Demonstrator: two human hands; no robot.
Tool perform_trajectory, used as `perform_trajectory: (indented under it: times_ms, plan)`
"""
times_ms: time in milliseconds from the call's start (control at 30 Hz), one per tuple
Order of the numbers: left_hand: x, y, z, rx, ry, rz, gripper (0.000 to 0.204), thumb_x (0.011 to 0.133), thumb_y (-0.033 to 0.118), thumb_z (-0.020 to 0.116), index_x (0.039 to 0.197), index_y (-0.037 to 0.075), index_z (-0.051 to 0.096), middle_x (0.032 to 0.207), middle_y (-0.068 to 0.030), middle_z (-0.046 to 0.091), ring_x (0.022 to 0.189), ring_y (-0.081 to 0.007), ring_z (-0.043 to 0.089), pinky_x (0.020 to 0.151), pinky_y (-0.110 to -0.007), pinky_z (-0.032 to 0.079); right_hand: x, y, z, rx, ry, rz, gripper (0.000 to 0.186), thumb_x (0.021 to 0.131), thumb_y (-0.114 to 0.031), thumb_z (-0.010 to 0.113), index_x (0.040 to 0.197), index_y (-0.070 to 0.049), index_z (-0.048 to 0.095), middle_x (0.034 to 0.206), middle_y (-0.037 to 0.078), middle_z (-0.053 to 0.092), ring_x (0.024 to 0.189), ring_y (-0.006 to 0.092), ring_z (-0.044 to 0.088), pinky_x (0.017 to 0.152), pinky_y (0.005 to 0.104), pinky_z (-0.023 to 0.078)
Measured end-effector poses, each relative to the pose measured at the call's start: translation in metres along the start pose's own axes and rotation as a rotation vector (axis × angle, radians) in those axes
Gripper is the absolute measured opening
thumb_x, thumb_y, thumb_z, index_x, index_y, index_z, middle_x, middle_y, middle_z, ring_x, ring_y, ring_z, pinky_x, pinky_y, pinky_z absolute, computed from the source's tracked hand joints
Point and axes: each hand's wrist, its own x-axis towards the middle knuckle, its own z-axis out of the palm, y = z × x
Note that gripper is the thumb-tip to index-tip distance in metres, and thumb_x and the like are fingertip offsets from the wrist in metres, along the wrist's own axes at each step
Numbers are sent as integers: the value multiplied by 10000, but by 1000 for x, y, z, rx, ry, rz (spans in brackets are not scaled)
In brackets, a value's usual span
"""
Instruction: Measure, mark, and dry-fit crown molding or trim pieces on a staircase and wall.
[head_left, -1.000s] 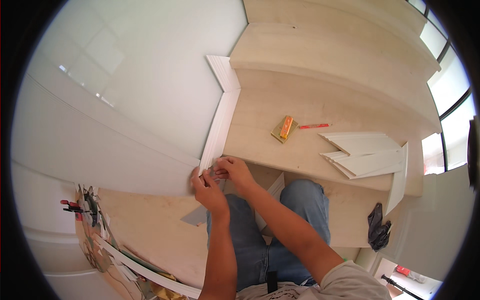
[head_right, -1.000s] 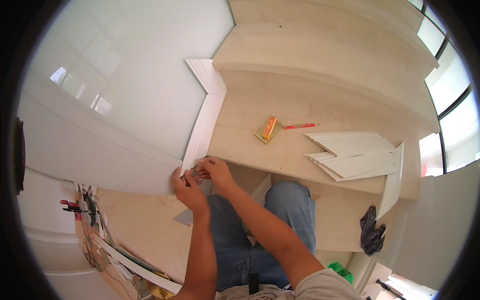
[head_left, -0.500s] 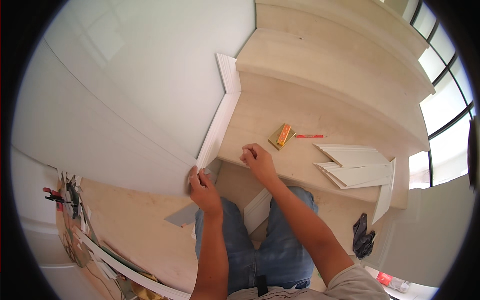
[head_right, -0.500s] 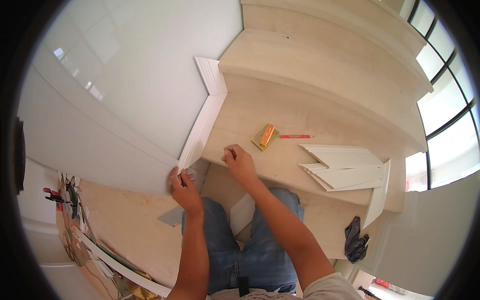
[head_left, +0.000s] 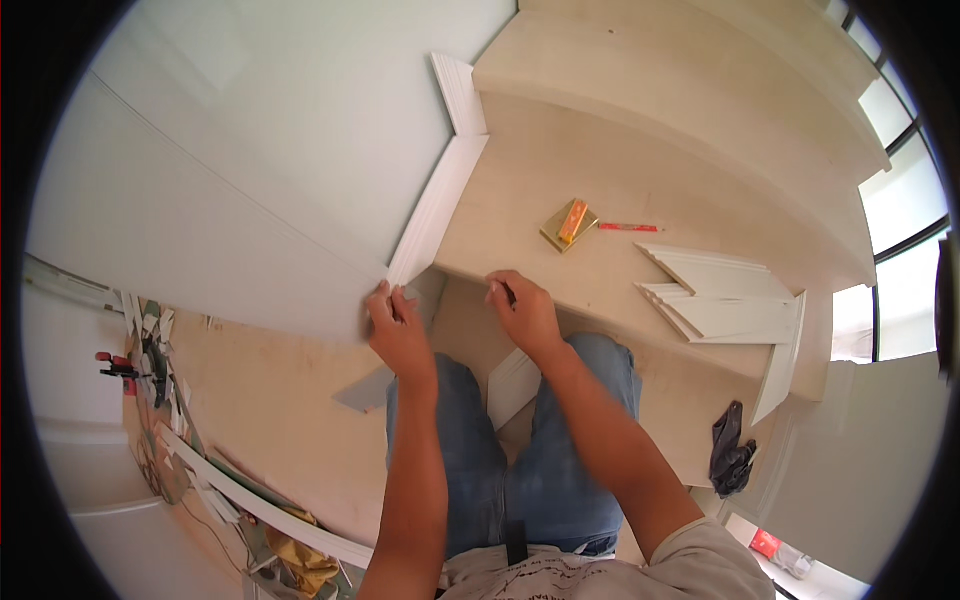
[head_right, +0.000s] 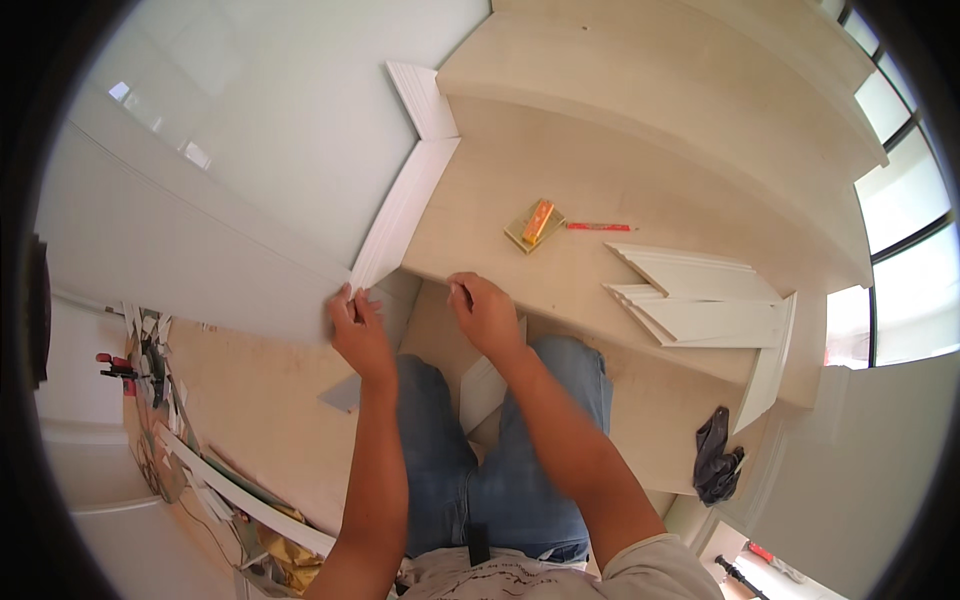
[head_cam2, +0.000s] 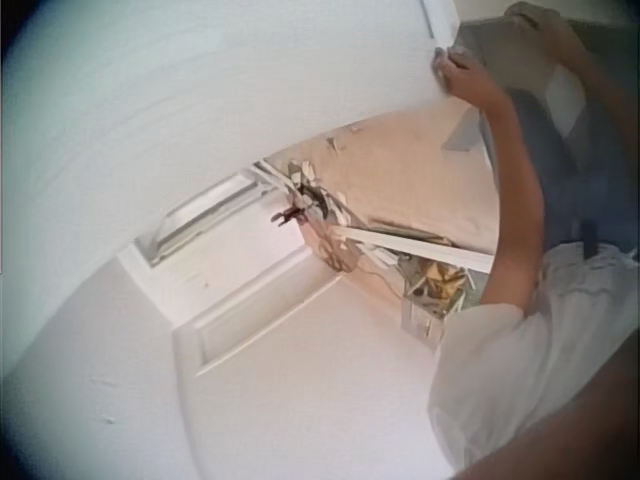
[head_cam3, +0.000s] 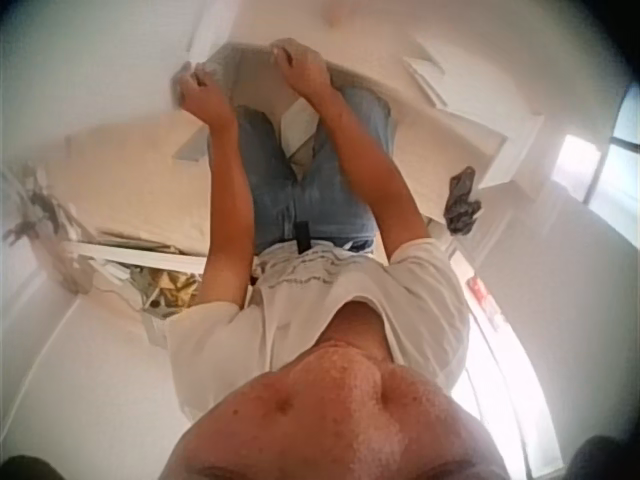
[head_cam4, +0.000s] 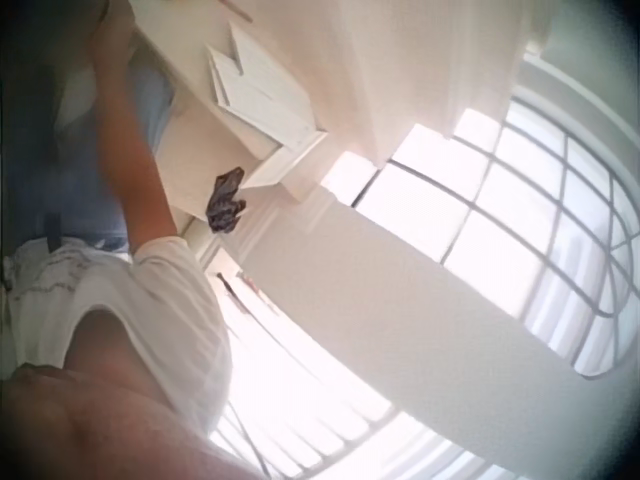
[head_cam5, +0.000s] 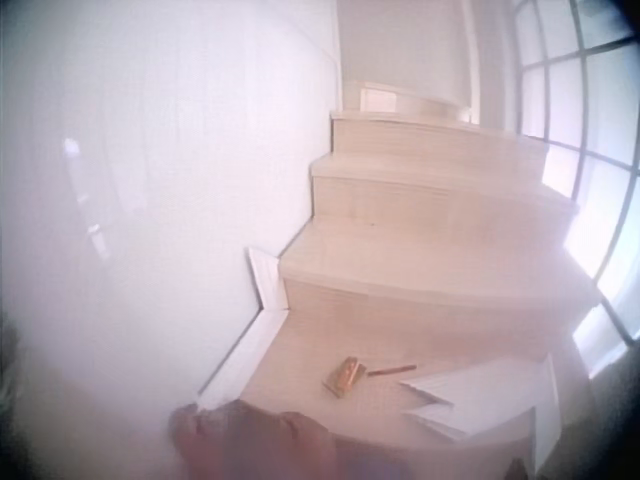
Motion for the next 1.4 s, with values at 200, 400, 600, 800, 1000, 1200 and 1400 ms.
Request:
perform_trajectory:
  times_ms: [200,400,600,800,1000,1200,1400]
  plan:
    - [2,6,-2,-13,-22,-2,207,1065,75,567,1248,-19,586,1039,-189,758,847,-203,768,626,-310,609,2,-1,0,-29,14,-29,142,994,-123,638,1066,-17,698,817,153,725,726,288,717,695,387,565]
    - [1,15,1,-31,-57,-57,226,1067,84,564,1264,-27,577,1003,-180,750,813,-195,752,626,-305,603,0,-2,-16,12,49,10,133,987,-122,645,1060,-26,700,817,144,728,726,286,717,693,384,564]
    - [4,14,-9,-64,-54,-80,239,1063,93,577,1274,-20,583,1003,-166,749,815,-198,742,638,-310,603,7,3,-53,26,357,-103,118,976,-77,641,1069,-37,702,854,130,738,733,281,714,692,368,561]
    - [5,-5,0,-14,-54,-43,245,1059,93,578,1276,-21,579,1002,-157,751,809,-189,738,634,-312,603,49,42,-148,-710,620,-139,306,926,-1,588,1219,-34,669,1152,151,717,1074,348,668,933,451,525]
    - [5,5,-7,-34,-76,-4,243,1046,84,596,1261,-27,587,966,-162,756,779,-194,751,632,-310,592,73,61,-179,-1085,275,-4,251,897,-33,586,1132,-34,675,1091,156,722,1063,342,667,964,462,509]
    - [4,13,-12,-5,-159,-41,305,1065,103,558,1331,-44,536,1014,-169,744,807,-194,737,667,-320,607,83,49,-214,-1314,-156,-306,95,871,-68,639,958,-60,675,971,109,711,1010,287,671,896,427,537]
    - [-1,6,-16,87,-149,79,391,1073,127,548,1430,-16,482,1081,-190,746,836,-215,742,725,-320,595,77,44,-234,-1258,-315,-508,132,812,-47,669,944,-41,661,961,116,661,953,294,655,866,394,548]
